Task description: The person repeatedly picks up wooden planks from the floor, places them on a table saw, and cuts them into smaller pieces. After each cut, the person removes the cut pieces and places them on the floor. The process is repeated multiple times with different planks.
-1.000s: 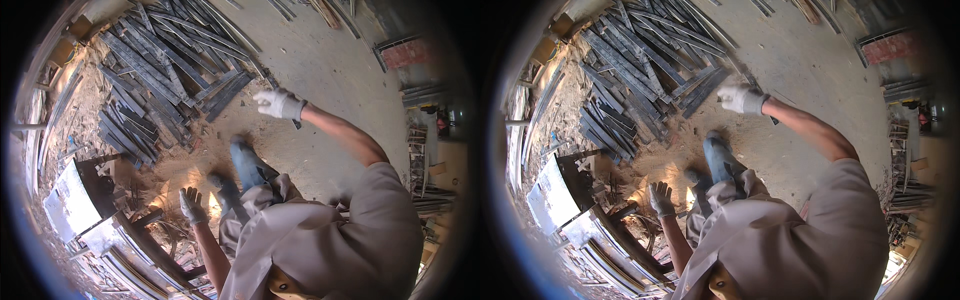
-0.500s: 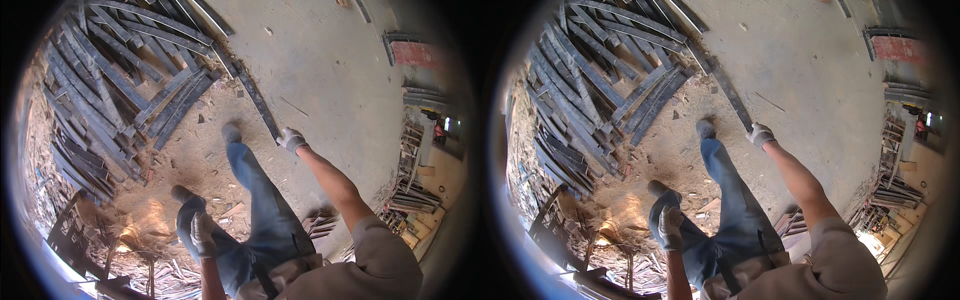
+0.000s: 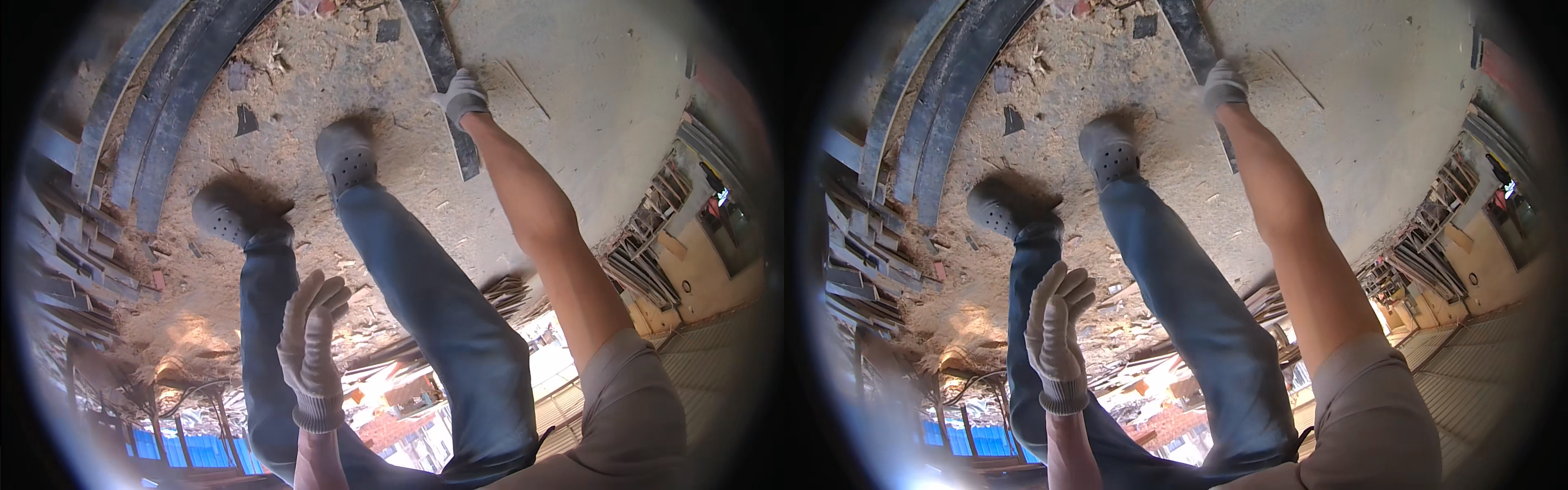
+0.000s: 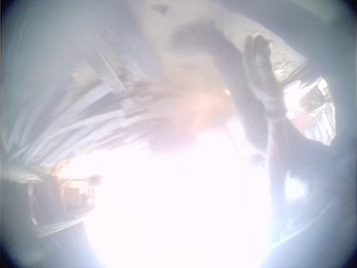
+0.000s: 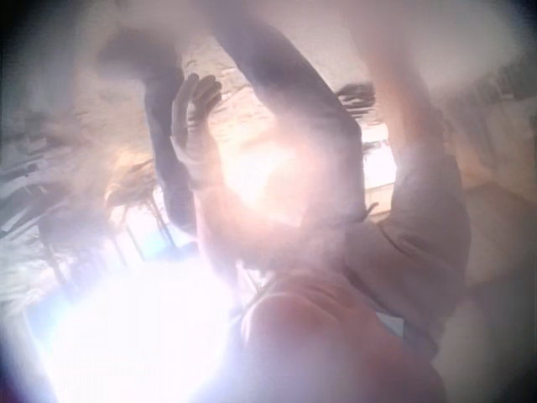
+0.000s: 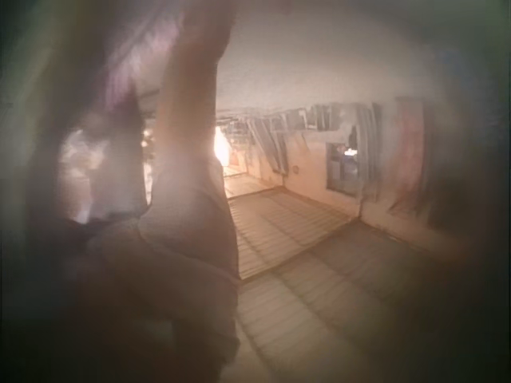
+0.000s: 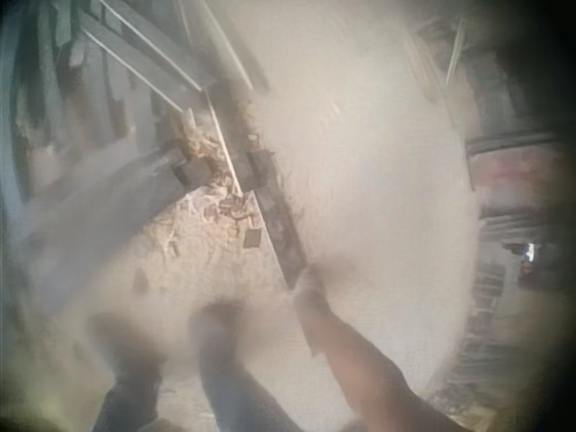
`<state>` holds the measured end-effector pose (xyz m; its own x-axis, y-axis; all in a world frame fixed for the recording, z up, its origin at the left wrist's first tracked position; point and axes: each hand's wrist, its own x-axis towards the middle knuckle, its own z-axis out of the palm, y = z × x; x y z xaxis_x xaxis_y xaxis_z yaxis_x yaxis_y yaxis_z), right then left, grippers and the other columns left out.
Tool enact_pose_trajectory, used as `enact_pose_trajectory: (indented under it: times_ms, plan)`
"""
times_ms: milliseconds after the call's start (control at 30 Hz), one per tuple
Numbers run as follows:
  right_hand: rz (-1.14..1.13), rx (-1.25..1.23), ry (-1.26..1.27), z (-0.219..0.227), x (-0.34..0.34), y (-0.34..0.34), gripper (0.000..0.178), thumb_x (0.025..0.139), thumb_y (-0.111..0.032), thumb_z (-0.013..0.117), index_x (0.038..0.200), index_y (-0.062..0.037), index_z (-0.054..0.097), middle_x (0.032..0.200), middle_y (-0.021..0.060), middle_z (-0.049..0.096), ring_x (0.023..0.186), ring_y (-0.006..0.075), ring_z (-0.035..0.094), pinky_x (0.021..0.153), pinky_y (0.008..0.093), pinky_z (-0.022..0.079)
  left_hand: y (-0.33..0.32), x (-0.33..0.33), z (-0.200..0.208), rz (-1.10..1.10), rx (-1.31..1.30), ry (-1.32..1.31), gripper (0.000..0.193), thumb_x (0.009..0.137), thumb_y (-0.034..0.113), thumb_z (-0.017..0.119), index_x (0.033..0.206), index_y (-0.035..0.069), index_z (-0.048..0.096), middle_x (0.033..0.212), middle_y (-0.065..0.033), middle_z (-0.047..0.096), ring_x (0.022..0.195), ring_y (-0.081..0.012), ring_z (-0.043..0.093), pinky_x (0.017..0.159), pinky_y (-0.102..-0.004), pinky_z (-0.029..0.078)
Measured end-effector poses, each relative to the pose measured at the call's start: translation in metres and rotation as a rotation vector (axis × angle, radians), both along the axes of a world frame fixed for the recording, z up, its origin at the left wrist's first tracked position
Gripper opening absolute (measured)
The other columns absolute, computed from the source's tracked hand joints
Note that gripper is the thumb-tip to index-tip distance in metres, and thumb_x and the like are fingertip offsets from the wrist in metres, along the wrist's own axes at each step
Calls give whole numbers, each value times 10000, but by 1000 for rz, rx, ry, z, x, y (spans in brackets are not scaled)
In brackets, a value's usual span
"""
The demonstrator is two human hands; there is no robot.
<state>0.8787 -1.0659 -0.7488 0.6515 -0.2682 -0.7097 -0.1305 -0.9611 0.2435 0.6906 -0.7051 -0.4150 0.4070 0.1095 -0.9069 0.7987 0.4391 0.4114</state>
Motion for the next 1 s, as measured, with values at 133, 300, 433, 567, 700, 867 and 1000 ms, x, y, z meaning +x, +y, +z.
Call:
enact_pose_trajectory:
  times_ms: [133,300,433,567,700,867,1000]
  plan:
    - [-34,241,-90,82,3,-19,675,733,-399,907,1247,-11,706,1219,279,750,1173,395,728,989,458,586,-3,-14,-15,45,-3,-72,569,1116,397,627,1502,-20,599,1309,-188,737,1155,-255,739,1037,-408,577]
    - [-215,333,192,258,-85,-26,542,734,-336,940,1082,2,698,995,156,772,935,252,750,840,388,595,-25,-12,-26,23,-54,-176,800,1013,370,801,1629,11,438,1503,-210,609,1353,-296,628,1121,-426,530]
    - [-206,429,268,354,-137,-30,690,686,-274,985,1171,3,580,992,155,754,939,283,767,851,415,626,-57,26,-11,77,-267,-268,1258,813,528,938,1726,53,216,1712,-223,368,1546,-364,431,1232,-492,414]
    - [22,424,227,389,-148,-28,781,697,-321,971,1293,-43,547,1152,221,711,1059,417,725,920,483,596,-72,48,18,90,-430,-565,1311,771,583,929,1732,70,198,1727,-193,362,1575,-324,404,1266,-482,385]
    - [191,514,66,371,-132,6,564,834,-180,852,1309,-28,589,1123,225,722,1039,429,723,895,485,585,-75,83,81,173,-266,-688,727,889,333,901,1516,92,620,1504,-122,663,1379,-253,627,1175,-414,504]
    - [-590,1151,-207,350,-39,79,341,973,54,655,1306,-18,682,1085,90,734,1017,274,732,894,424,586,-94,137,151,95,243,-939,662,956,337,847,1495,22,625,1460,-197,662,1315,-297,651,1137,-441,503]
    - [-940,1266,-129,372,60,116,312,965,85,693,1250,-39,715,1106,65,742,1011,201,729,892,394,593,-86,80,170,329,-13,-623,526,976,270,835,1394,-3,671,1256,-175,739,1144,-248,726,1017,-376,573]
